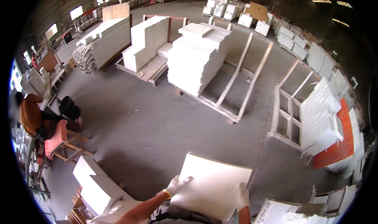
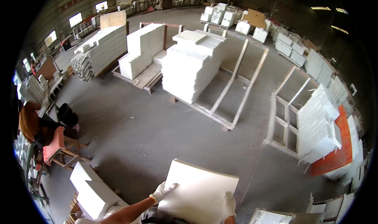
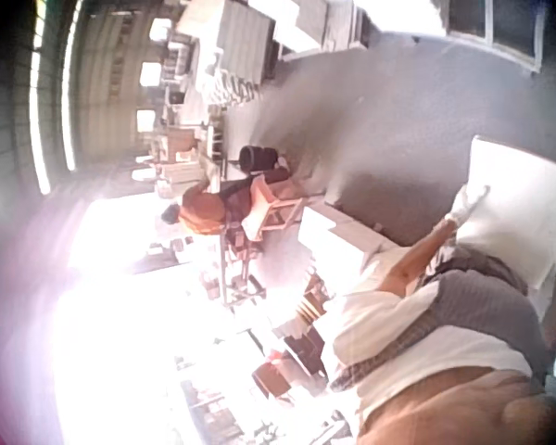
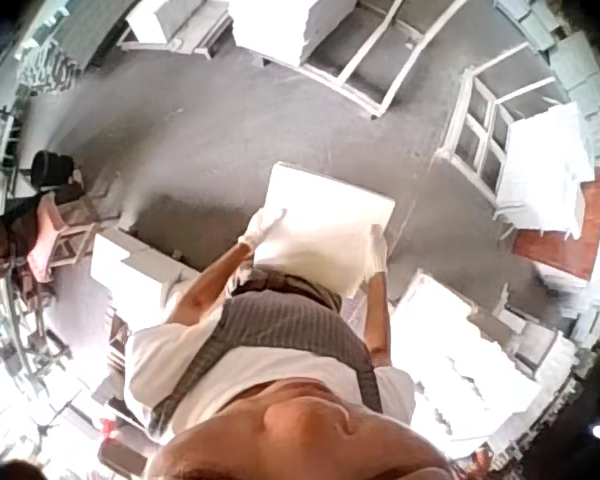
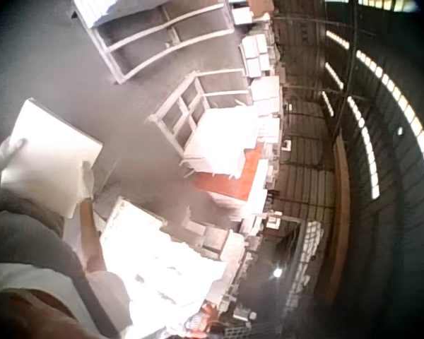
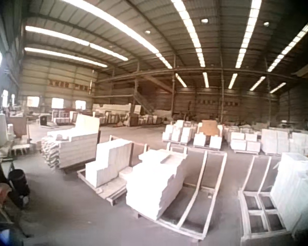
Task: The person smooths the edges of a white rectangular board using a metal scraper and then rubs the surface with an orange block. The person handles the board one at a time, flips it, and places it on a stack.
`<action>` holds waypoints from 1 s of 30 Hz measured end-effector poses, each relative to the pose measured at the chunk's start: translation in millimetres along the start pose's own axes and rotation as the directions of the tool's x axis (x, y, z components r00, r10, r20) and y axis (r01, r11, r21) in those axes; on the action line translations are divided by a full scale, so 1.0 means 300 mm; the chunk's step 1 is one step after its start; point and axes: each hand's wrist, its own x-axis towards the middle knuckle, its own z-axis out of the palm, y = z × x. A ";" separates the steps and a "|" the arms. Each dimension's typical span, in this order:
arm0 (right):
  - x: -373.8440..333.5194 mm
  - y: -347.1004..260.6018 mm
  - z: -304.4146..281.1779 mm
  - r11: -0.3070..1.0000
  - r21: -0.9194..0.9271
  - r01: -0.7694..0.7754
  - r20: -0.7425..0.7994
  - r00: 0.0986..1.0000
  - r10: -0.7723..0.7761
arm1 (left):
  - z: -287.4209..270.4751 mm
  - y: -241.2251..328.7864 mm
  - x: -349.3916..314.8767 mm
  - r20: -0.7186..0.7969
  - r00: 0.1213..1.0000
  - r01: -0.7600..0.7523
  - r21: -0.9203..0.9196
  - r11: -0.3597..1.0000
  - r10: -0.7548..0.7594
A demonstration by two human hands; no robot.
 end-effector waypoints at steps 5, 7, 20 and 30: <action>0.250 -0.186 0.223 0.981 -0.133 0.141 0.121 0.985 -0.125 | -0.116 0.187 0.099 -0.182 0.980 -0.070 0.045 0.996 0.078; 0.387 -0.235 0.309 0.983 -0.115 0.141 0.108 0.986 -0.129 | -0.155 0.289 0.159 -0.203 0.967 -0.148 0.031 0.988 0.152; 1.078 -0.725 1.042 0.946 -0.185 0.268 0.425 0.889 -0.169 | -0.594 0.644 0.627 -0.496 0.861 -0.079 0.091 0.993 0.114; 1.221 -1.142 1.746 0.983 -0.038 0.177 0.424 0.894 -0.144 | -1.178 1.067 0.931 -0.520 0.850 -0.094 0.004 0.996 0.083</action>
